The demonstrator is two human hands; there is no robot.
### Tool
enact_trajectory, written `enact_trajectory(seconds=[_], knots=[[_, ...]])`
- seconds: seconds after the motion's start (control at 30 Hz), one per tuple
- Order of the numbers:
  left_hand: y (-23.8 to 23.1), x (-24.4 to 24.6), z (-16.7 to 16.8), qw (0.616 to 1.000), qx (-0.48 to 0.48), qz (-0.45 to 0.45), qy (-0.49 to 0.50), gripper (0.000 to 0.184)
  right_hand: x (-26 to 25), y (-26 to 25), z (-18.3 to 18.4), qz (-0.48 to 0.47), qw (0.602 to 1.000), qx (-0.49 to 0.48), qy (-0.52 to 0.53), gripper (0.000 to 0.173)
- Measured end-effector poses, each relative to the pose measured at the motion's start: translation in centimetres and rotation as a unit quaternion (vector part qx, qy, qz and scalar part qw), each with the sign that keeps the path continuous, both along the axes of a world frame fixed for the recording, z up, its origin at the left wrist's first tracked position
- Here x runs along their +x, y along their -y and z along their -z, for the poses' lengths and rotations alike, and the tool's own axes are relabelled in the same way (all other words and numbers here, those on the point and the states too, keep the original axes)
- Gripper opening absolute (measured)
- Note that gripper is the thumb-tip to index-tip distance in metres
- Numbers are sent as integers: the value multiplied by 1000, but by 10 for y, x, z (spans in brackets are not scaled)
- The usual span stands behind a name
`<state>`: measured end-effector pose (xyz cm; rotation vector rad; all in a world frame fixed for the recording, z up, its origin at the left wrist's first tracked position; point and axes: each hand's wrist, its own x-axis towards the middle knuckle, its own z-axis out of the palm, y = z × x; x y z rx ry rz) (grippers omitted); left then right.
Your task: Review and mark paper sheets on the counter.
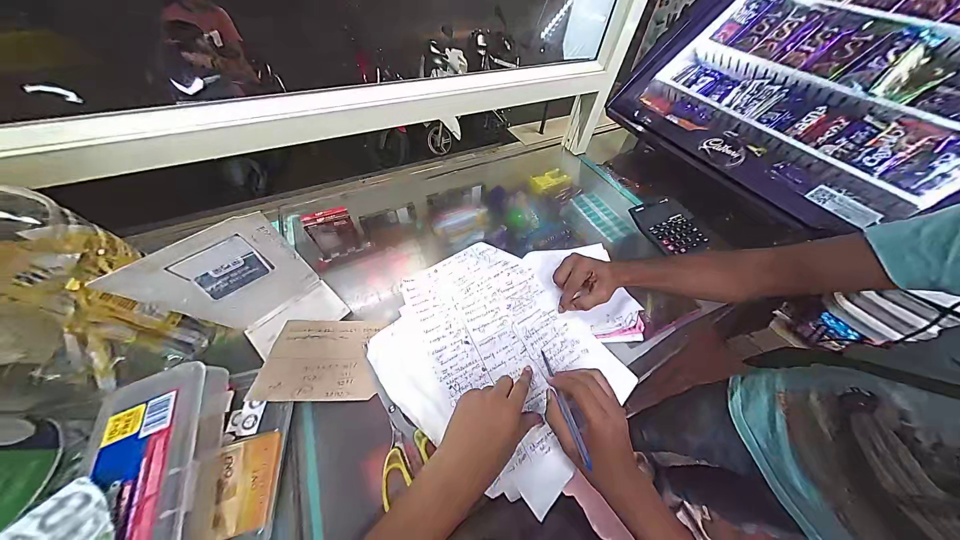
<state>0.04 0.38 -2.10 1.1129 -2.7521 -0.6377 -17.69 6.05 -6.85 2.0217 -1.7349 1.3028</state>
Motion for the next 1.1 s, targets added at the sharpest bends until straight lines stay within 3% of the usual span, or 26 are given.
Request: enact_trajectory(seconds=[1.1], knots=[[0, 0, -2, 1000, 23, -3, 13, 55, 0, -3, 14, -10, 1000, -12, 24, 17]])
